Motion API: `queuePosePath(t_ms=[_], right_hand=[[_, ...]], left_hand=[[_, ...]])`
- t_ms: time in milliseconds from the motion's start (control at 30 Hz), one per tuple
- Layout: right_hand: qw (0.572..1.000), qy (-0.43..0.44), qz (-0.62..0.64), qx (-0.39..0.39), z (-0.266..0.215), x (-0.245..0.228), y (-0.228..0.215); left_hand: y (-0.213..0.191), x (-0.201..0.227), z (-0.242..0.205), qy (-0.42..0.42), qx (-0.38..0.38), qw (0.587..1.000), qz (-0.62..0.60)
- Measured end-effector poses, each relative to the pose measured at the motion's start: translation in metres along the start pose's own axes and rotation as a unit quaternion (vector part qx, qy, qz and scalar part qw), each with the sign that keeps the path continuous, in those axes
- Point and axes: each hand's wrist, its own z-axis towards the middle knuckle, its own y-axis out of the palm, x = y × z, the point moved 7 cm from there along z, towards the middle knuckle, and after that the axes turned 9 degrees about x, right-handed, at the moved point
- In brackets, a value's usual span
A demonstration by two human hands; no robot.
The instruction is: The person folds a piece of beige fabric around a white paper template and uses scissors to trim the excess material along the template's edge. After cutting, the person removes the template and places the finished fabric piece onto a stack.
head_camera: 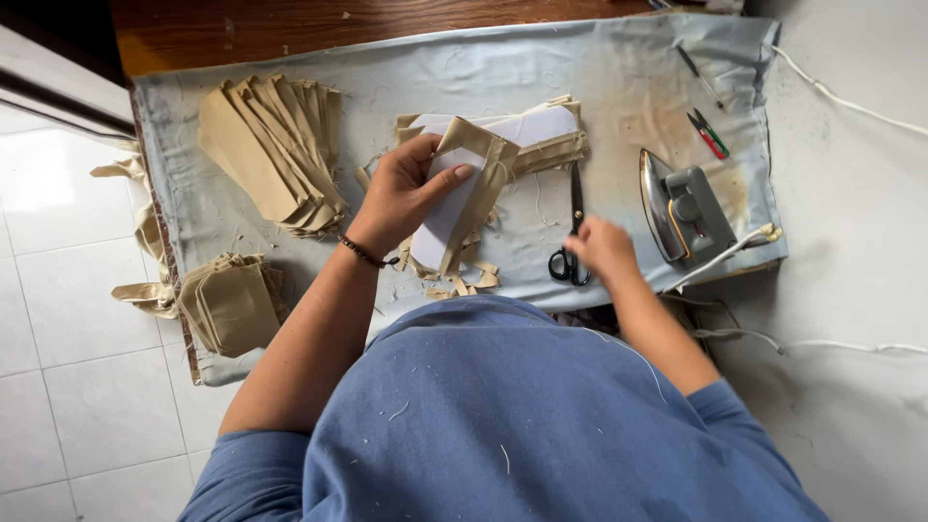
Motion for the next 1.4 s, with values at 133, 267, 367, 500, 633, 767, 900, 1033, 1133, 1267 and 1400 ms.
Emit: queuePosePath(t_ms=[133,267,367,500,633,767,900,1033,1133,1267,1400], right_hand=[[0.993,0.001,0.08,0.092,-0.027,0.033,0.041],[0.994,-0.027,0.044,0.097,-0.032,0.023,0.054],[0.997,0.047,0.037,0.056,-0.007,0.051,0.077],[0.789,0.113,0.599,-0.076,-0.045,0.036,0.062],[0.738,0.015,0.671,-0.071,-0.092,-0.007,0.009],[0.819,-0.169,0.519,-0.178,-0.123,-0.062,-0.048],[0.901,-0.236,0.35,-0.096,-0.129,-0.083,-0.085],[0.911,-0.249,0.324,-0.05,-0.135,-0.1,-0.11],[0.911,-0.264,0.316,-0.03,-0.139,-0.109,-0.123],[0.913,-0.269,0.305,-0.041,-0.141,-0.115,-0.124],[0.91,-0.275,0.307,-0.042,-0.14,-0.118,-0.123]], left_hand=[[-0.01,0.012,-0.02,-0.018,0.03,0.998,-0.053],[-0.012,0.023,-0.039,-0.042,0.052,0.996,-0.061],[-0.018,0.009,-0.043,-0.049,0.067,0.995,-0.052],[-0.025,0.019,-0.059,-0.059,0.093,0.992,-0.054],[-0.037,0.031,-0.063,-0.04,0.113,0.99,-0.077],[-0.042,0.028,-0.063,-0.022,0.109,0.993,-0.045],[-0.037,0.038,-0.064,-0.01,0.101,0.995,-0.016],[-0.039,0.034,-0.063,0.009,0.1,0.995,0.028],[-0.038,0.038,-0.065,0.019,0.1,0.994,0.045],[-0.042,0.041,-0.066,0.036,0.105,0.992,0.058],[-0.038,0.041,-0.065,0.021,0.099,0.99,0.095]])
